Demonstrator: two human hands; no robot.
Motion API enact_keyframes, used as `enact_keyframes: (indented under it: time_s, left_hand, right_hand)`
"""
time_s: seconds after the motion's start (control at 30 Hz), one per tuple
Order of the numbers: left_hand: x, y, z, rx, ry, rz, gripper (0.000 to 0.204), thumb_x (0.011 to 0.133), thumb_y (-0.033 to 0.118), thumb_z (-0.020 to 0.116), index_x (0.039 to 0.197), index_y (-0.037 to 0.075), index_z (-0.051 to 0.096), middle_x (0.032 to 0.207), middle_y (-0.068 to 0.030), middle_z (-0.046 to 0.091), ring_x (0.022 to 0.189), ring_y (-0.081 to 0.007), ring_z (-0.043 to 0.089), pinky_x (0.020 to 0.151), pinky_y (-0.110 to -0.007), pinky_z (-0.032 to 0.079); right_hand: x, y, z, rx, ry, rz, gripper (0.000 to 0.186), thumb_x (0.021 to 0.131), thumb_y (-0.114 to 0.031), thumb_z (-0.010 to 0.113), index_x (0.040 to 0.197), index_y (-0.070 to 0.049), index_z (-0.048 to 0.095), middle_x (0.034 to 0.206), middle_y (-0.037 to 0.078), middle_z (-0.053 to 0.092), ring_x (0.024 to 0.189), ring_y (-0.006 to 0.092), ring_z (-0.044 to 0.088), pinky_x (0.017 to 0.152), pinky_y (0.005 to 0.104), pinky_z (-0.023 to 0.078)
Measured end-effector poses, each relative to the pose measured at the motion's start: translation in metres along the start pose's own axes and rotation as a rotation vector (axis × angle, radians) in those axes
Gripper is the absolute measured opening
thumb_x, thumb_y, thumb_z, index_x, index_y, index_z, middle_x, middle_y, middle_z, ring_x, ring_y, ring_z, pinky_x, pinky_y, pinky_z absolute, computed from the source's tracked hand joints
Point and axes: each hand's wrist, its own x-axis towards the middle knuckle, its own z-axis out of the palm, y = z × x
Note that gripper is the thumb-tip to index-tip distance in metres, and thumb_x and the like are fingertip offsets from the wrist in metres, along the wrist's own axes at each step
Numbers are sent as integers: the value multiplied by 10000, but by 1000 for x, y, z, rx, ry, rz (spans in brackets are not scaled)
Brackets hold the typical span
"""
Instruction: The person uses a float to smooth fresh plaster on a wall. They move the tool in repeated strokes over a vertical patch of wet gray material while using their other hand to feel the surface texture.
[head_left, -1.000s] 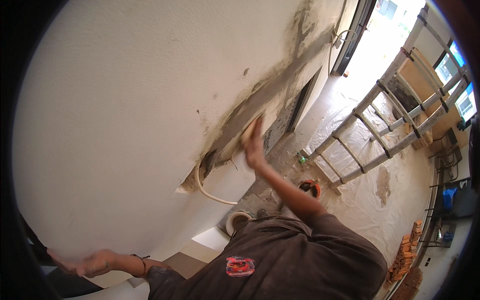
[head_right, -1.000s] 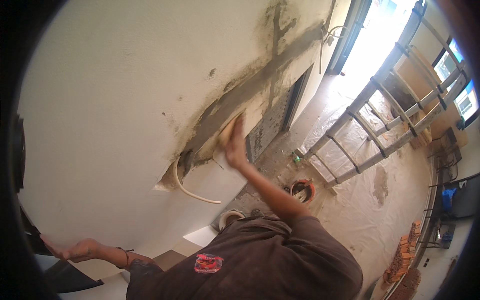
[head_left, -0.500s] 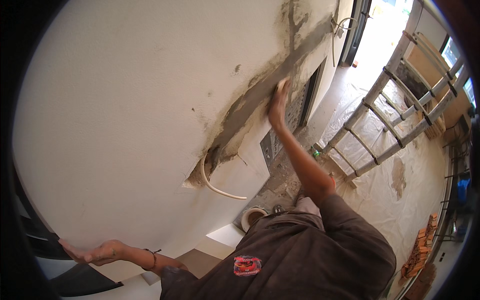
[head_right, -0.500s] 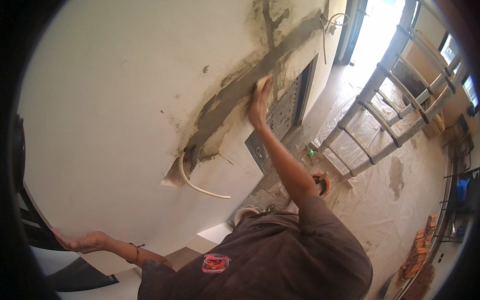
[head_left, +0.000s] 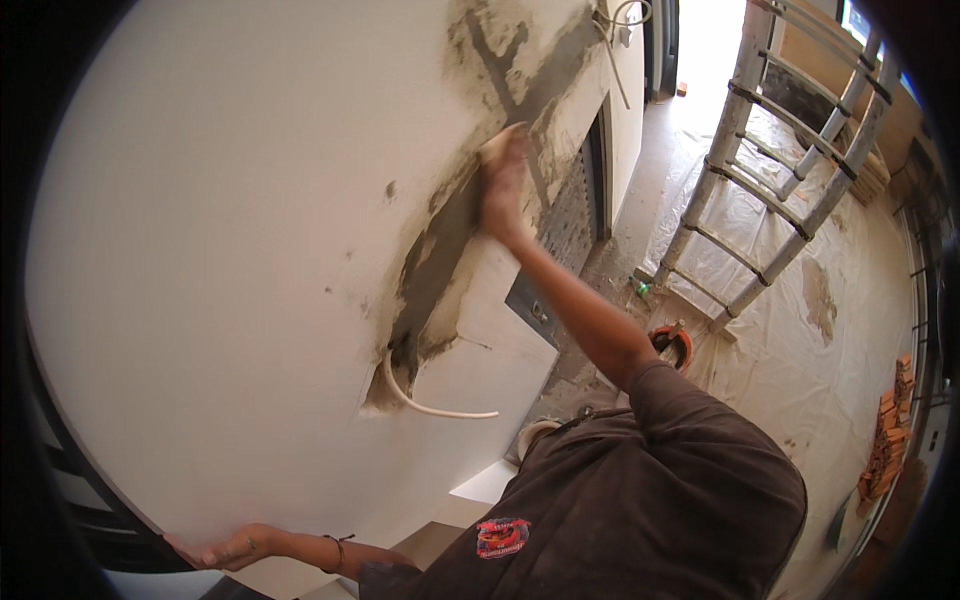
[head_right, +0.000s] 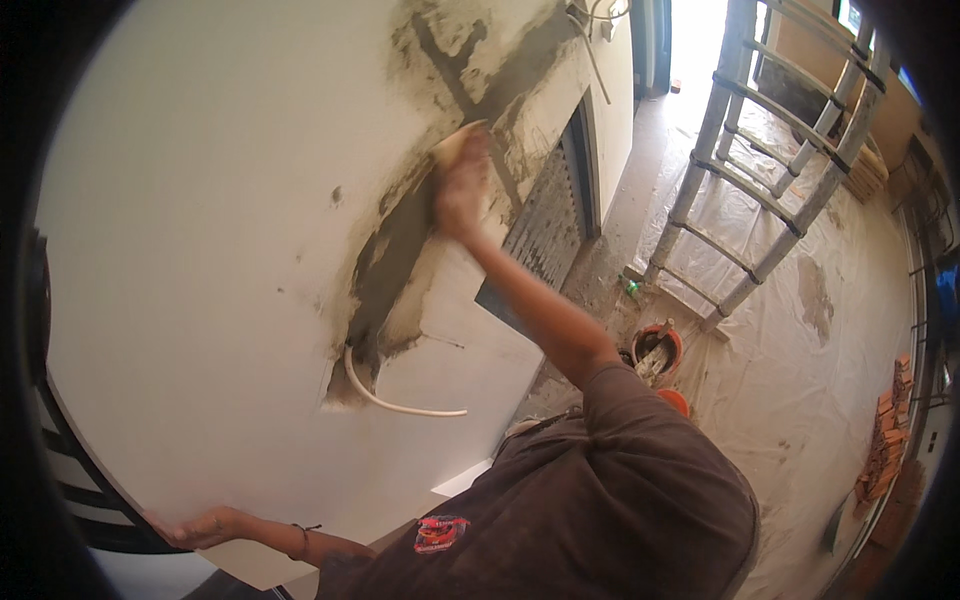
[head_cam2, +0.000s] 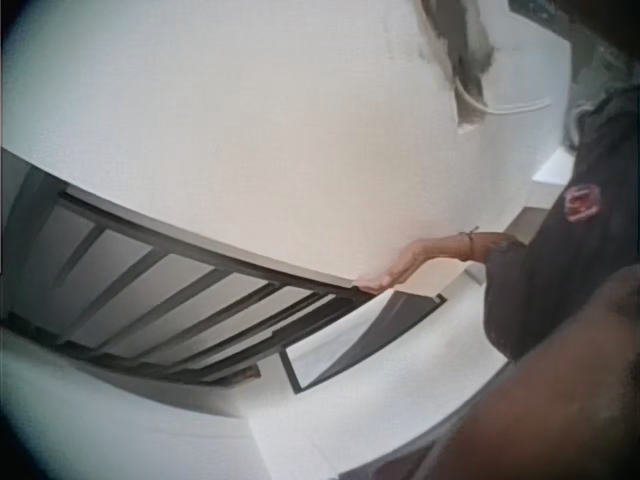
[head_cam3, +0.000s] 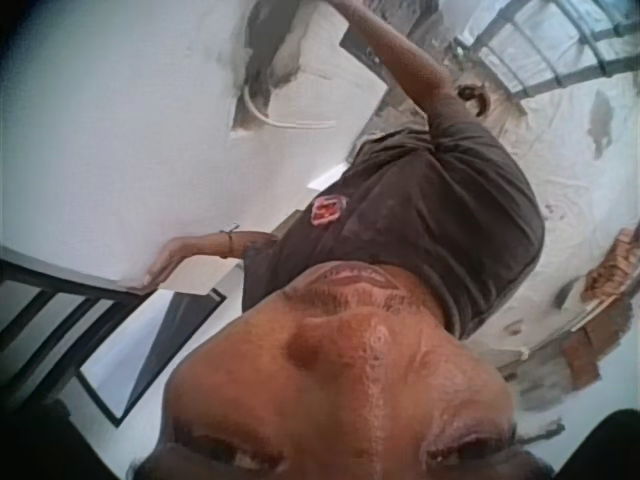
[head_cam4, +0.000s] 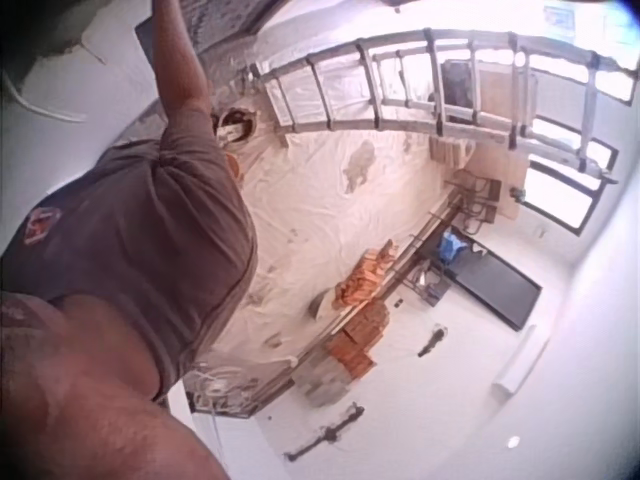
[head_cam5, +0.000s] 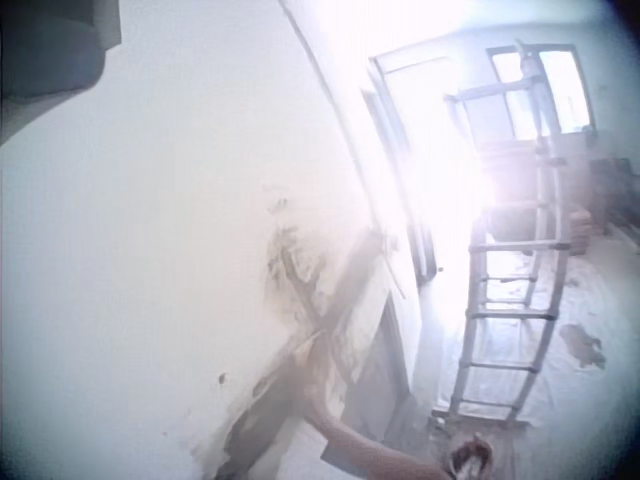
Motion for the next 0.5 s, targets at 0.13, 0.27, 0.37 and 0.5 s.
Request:
enact_keyframes:
  time_s: [0.13,0.27,0.37,0.5]
  left_hand:
    - [-3,-10,2,6,-1,36,735,1061,478,52,1307,8,561,1278,-175,573,1212,-291,574,1013,-411,550]
    - [1,-6,4,-42,21,55,705,1073,460,91,1285,-10,571,1257,-183,569,1183,-295,578,983,-411,546]
    - [-1,4,7,-52,-7,49,667,1079,435,110,1315,-19,537,1274,-183,551,1187,-290,581,976,-392,559]
    - [1,-1,1,-52,-3,3,625,1088,401,144,1333,-41,513,1281,-184,543,1189,-298,578,979,-387,557]
  right_hand:
    - [-94,-35,-14,67,-331,-337,877,1001,-547,339,1559,48,17,1640,239,-6,1524,372,-42,1217,479,-6]
    - [-29,56,-20,-23,6,-31,772,1038,-429,327,1546,76,39,1630,258,50,1517,396,41,1223,471,63]
    - [39,76,-24,143,-228,72,751,1037,-451,319,1544,67,123,1616,276,105,1513,401,64,1222,488,66]
    - [-45,-29,-11,-56,-326,-414,880,996,-620,248,1562,31,73,1638,238,-3,1520,381,-25,1219,502,32]
